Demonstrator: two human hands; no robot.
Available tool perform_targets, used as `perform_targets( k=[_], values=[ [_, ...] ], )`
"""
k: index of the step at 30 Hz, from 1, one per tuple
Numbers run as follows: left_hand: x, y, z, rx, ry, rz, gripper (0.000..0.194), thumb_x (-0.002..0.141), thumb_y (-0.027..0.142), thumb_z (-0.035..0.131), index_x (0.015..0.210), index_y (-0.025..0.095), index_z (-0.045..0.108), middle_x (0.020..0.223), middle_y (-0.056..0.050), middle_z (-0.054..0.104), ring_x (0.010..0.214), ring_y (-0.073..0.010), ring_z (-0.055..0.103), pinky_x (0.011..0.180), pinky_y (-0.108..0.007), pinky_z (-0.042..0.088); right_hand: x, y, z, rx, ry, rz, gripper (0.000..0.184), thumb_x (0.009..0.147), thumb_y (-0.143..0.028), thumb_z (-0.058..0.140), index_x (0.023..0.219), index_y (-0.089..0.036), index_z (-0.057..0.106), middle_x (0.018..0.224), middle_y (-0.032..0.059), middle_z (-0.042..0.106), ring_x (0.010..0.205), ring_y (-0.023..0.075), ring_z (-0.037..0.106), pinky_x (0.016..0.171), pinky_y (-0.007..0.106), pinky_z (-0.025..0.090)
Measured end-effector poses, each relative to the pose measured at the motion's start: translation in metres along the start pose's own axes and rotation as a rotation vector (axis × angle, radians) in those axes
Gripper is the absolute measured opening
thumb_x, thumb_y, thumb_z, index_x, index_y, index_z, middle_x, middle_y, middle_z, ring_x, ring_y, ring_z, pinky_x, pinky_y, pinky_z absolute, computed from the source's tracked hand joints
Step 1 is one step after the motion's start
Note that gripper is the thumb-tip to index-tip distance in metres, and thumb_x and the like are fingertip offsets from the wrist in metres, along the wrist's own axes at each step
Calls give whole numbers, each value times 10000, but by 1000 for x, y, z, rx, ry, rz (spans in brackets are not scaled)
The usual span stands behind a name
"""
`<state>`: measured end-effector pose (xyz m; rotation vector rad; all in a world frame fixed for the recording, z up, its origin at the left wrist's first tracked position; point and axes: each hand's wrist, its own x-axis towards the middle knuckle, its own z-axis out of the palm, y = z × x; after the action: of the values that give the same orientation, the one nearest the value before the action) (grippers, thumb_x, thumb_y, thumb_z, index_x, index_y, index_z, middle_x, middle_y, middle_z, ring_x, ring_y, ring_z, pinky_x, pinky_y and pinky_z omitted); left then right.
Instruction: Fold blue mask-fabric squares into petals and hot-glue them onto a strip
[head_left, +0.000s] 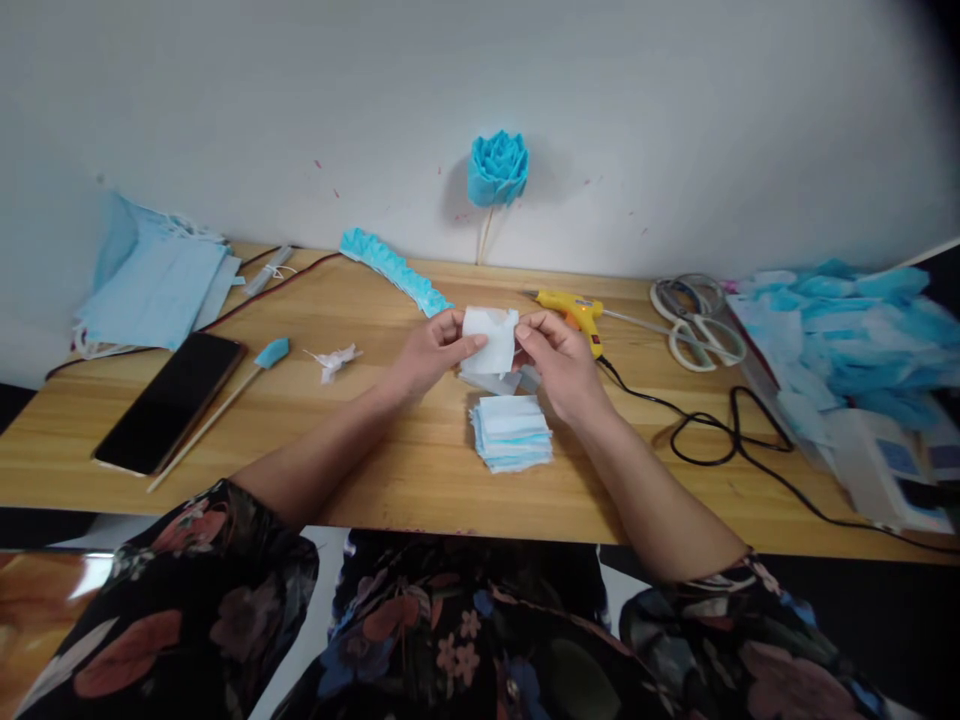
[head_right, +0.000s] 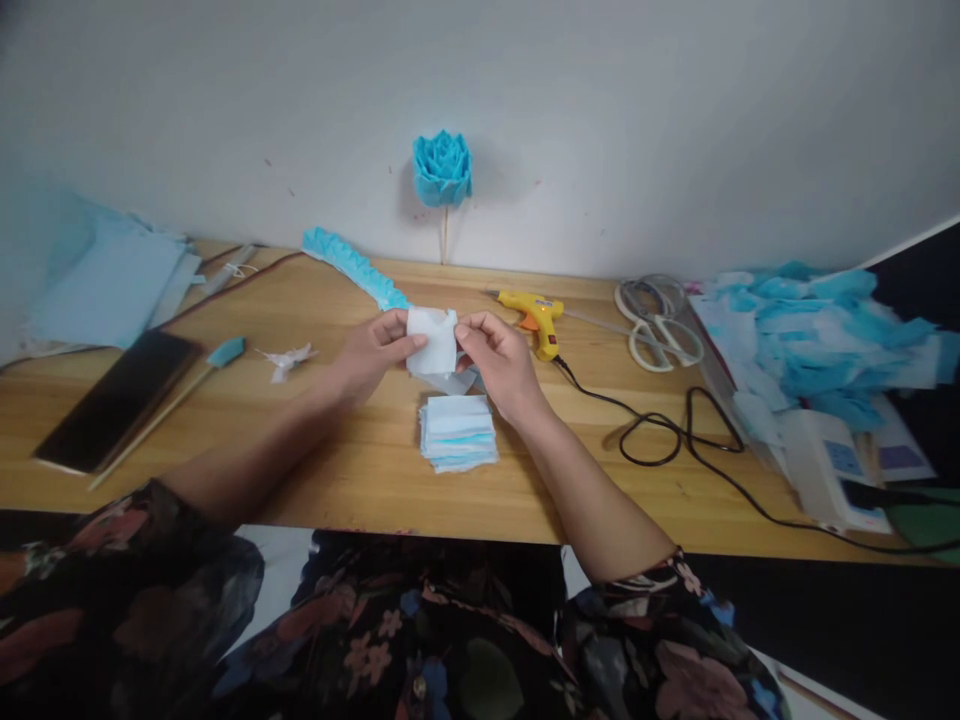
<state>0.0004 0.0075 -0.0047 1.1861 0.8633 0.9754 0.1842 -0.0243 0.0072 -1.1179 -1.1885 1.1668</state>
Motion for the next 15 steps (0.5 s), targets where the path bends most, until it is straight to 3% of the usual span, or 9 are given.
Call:
perform_targets(
  k=[7, 12, 15],
  values=[
    [1, 0, -1, -42, 62, -6, 333, 686, 377, 849, 783, 174, 604, 661, 34, 623, 561, -81, 528, 528, -210, 420, 1, 2, -1, -43, 30, -3, 368, 779, -568, 788, 766, -225, 655, 712, -26, 630, 629, 112, 570, 575, 260, 516],
    [1, 3, -1, -36, 131, 4, 310, 695, 354, 842, 784, 173, 606, 666, 36, 617, 573, -80, 532, 537, -209, 430, 2, 4, -4, 38, 20, 64, 443, 804, -635, 744, 1023, -250, 744, 861, 29, 746, 750, 161, 660, 592, 281, 519],
    [0, 4, 0, -16, 139, 1, 285, 718, 345, 827, 796, 176, 612, 684, 30, 630, 581, -83, 544, 540, -210, 436, 1, 5, -4, 27, -9, 41, 453, 824, -659, 715, 1031, -259, 758, 896, 32, 753, 767, 165, 660, 604, 285, 521]
  ],
)
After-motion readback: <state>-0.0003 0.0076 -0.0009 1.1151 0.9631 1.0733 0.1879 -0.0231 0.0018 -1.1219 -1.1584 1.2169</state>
